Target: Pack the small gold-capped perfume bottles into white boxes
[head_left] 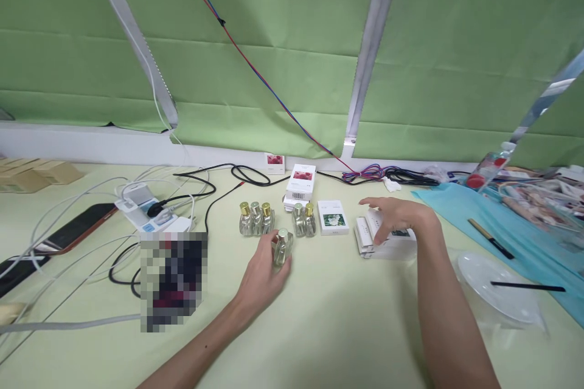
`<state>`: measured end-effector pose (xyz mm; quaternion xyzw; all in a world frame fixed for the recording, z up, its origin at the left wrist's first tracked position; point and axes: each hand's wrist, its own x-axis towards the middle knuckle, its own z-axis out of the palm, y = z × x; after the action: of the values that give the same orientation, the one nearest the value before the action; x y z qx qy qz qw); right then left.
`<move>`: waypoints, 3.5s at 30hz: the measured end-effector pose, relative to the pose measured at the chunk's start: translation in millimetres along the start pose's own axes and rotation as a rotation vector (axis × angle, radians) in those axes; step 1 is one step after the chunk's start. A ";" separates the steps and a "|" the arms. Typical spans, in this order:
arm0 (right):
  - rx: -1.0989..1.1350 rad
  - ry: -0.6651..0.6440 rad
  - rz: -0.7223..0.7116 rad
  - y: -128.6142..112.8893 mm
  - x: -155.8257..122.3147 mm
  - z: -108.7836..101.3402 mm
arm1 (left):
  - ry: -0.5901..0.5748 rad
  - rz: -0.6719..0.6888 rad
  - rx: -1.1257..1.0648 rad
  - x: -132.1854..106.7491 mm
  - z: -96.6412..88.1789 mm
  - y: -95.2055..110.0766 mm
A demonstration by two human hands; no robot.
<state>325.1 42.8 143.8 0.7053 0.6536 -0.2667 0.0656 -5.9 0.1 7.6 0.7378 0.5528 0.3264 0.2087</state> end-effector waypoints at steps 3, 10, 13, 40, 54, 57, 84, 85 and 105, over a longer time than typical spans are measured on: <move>-0.024 -0.012 0.004 -1.9 3.0 0.8 | -0.001 -0.005 0.000 -0.3 0.0 0.6; -0.022 -0.002 -0.002 -2.7 -1.7 -0.2 | -0.019 -0.015 0.016 0.0 -0.7 1.1; -0.042 0.048 -0.006 -2.9 -4.5 -1.0 | -0.010 -0.012 0.007 0.3 -0.4 0.8; 0.286 0.086 -0.776 -66.3 -53.2 5.5 | -0.062 -0.017 -0.134 1.6 3.8 -5.3; 0.521 -0.205 -1.022 -86.0 -33.4 24.7 | -0.216 0.131 -0.394 -2.8 -1.8 8.1; 0.547 -0.248 -1.038 -89.2 -30.5 26.8 | -0.230 0.144 -0.387 -2.9 -4.1 10.1; 0.787 -0.370 -0.996 -107.7 -6.1 47.6 | 0.266 0.260 -0.402 -1.3 -10.1 -4.0; 0.790 -0.368 -0.985 -108.5 -5.1 48.6 | 0.269 0.275 -0.401 -1.5 -9.5 -5.9; 0.649 -0.194 -0.967 -100.6 12.1 54.4 | 0.198 0.335 -0.303 -0.5 -12.6 -9.6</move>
<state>213.1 43.3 117.8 0.2834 0.7769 -0.5161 -0.2231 -21.5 1.9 9.9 0.7439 0.3852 0.5064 0.2046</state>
